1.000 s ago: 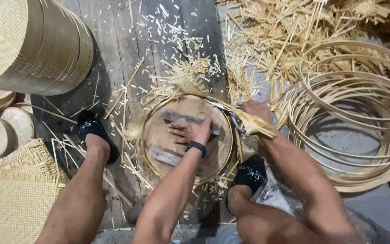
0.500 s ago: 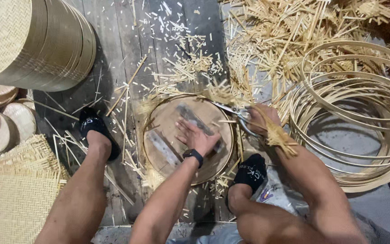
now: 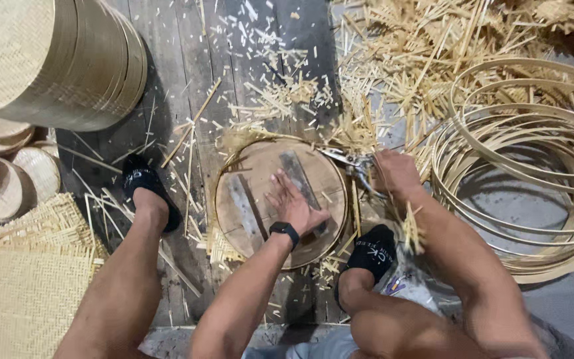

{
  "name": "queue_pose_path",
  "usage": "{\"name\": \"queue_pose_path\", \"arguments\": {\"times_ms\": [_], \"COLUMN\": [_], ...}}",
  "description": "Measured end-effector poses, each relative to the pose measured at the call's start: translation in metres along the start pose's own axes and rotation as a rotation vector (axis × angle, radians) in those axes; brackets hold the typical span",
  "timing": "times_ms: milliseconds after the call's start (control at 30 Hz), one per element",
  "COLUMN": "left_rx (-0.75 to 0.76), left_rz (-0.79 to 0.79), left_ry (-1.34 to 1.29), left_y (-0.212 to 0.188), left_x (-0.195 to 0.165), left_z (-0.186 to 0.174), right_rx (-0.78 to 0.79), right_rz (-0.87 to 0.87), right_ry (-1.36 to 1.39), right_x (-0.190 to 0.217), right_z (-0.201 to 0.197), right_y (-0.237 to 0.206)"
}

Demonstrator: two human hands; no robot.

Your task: The person sits on the floor assembling bamboo steamer trays. They press a square woven bamboo mat into a round bamboo ring, trim the protruding mat edges with scissors, tap the ring to seat the mat, and stack the finished round trays with completed ones nearby.

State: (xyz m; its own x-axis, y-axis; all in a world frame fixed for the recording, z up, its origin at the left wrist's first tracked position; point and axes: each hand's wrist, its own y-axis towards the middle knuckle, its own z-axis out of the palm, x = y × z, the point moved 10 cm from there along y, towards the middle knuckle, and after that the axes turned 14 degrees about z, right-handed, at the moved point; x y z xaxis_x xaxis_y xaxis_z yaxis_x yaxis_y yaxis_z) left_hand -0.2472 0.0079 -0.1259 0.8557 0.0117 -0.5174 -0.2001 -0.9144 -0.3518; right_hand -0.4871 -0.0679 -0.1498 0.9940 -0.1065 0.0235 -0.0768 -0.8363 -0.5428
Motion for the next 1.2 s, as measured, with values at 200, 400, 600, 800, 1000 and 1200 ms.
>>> {"name": "queue_pose_path", "arguments": {"times_ms": [200, 400, 600, 800, 1000, 1200], "left_rx": [0.038, 0.144, 0.184, 0.156, 0.329, 0.310], "left_rz": [-0.016, 0.212, 0.231, 0.331, 0.378, 0.396], "left_ry": [-0.011, 0.034, 0.046, 0.036, 0.115, 0.106], "left_y": [0.000, -0.013, -0.020, -0.023, -0.036, -0.033], "left_x": [0.002, -0.008, -0.007, -0.011, -0.001, 0.015], "left_z": [0.000, -0.006, -0.001, -0.008, 0.001, 0.019], "right_rx": [-0.461, -0.103, -0.116, -0.189, 0.020, -0.209], "right_rz": [-0.158, -0.096, -0.057, -0.105, 0.056, -0.083], "right_ry": [-0.088, -0.058, -0.075, -0.111, -0.037, -0.098], "right_x": [0.044, 0.021, 0.036, 0.038, 0.006, 0.055], "right_z": [-0.028, -0.018, -0.026, -0.013, 0.003, -0.031], "right_y": [0.000, -0.011, -0.010, 0.002, -0.008, -0.002]}}
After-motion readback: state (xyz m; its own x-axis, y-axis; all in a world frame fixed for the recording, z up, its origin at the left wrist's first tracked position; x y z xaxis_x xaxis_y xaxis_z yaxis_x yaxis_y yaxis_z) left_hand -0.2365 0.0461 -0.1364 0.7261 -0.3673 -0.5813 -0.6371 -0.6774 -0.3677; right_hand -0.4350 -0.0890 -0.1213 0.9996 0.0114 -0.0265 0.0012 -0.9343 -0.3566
